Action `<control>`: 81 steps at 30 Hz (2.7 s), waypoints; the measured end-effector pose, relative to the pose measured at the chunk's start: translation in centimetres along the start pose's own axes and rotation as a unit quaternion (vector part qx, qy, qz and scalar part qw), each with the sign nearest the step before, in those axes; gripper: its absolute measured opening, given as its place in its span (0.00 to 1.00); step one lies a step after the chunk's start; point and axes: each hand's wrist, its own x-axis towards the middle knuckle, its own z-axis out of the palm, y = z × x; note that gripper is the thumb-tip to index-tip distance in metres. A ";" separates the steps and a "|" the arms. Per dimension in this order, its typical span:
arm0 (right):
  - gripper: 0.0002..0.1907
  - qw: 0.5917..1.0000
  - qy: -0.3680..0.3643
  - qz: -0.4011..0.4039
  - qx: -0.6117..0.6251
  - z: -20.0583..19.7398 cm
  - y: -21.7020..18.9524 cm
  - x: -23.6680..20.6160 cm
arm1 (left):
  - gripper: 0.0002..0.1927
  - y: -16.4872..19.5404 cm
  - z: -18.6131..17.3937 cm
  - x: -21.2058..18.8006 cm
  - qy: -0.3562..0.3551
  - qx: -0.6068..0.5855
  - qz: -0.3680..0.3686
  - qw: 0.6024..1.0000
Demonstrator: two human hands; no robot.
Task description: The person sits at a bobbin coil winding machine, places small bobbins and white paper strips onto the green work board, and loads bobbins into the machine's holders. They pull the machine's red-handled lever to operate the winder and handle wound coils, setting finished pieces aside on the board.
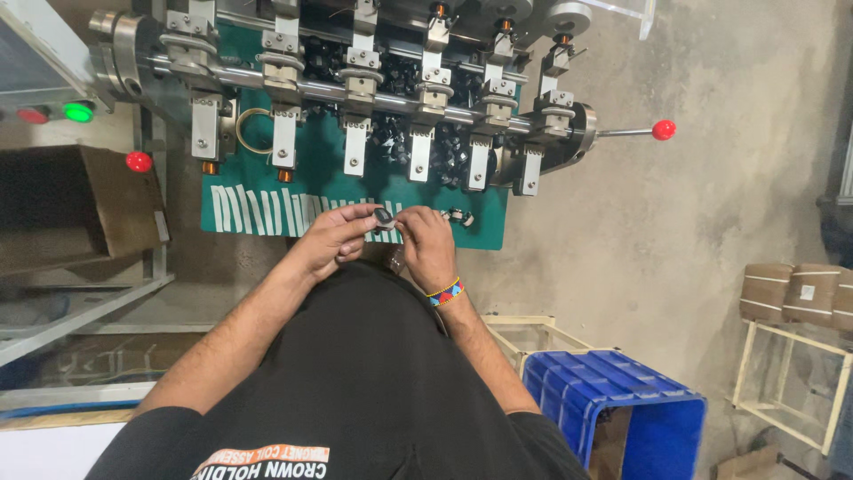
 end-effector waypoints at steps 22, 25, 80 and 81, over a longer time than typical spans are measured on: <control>0.15 0.934 -0.136 0.182 0.276 -0.2 6.9 -1.6 | 0.41 0.7 4.9 -0.6 0.004 0.617 0.240 0.749; 0.10 0.957 -0.143 0.168 0.187 -1.1 6.9 -1.3 | 0.43 0.1 6.4 -0.5 0.011 0.629 0.226 0.744; 0.28 0.458 -0.479 0.400 0.633 9.4 0.1 3.9 | 0.24 9.5 -2.5 -9.4 -0.048 0.516 0.290 0.805; 0.29 0.458 -0.478 0.412 0.627 8.6 0.8 3.7 | 0.25 9.0 -2.2 -8.5 -0.068 0.496 0.251 0.829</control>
